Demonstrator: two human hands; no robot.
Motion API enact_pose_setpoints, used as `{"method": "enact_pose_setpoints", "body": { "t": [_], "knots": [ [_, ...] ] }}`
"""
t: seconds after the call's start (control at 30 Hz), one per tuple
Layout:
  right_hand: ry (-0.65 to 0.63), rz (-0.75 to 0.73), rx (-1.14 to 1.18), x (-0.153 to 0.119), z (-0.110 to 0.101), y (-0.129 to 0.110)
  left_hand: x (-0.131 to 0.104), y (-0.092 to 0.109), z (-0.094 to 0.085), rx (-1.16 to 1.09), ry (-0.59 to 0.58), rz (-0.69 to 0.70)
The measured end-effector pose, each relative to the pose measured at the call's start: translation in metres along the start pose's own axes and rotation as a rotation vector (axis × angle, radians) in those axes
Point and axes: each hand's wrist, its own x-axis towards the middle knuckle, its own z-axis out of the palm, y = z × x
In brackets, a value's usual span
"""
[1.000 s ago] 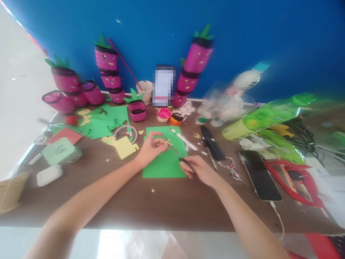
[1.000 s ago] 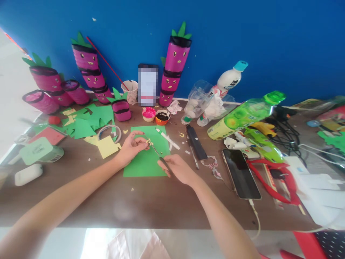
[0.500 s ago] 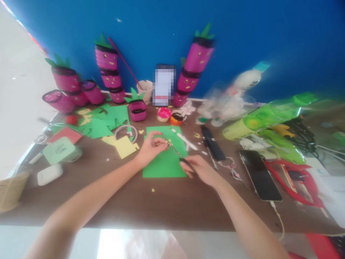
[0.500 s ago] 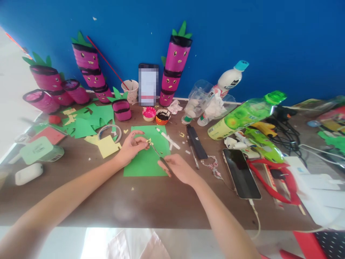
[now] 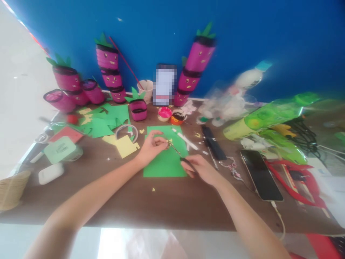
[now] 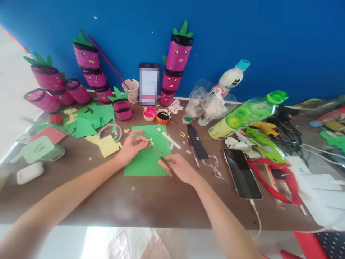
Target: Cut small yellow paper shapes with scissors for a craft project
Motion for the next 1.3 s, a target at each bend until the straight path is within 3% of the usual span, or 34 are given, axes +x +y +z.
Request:
{"method": "enact_pose_setpoints", "body": {
  "t": [1.3],
  "knots": [
    [0.01,0.014,-0.025,0.0004,-0.0021,0.0015,0.0002,0.0011,0.0014,-0.001,0.004,-0.007]
  ]
}}
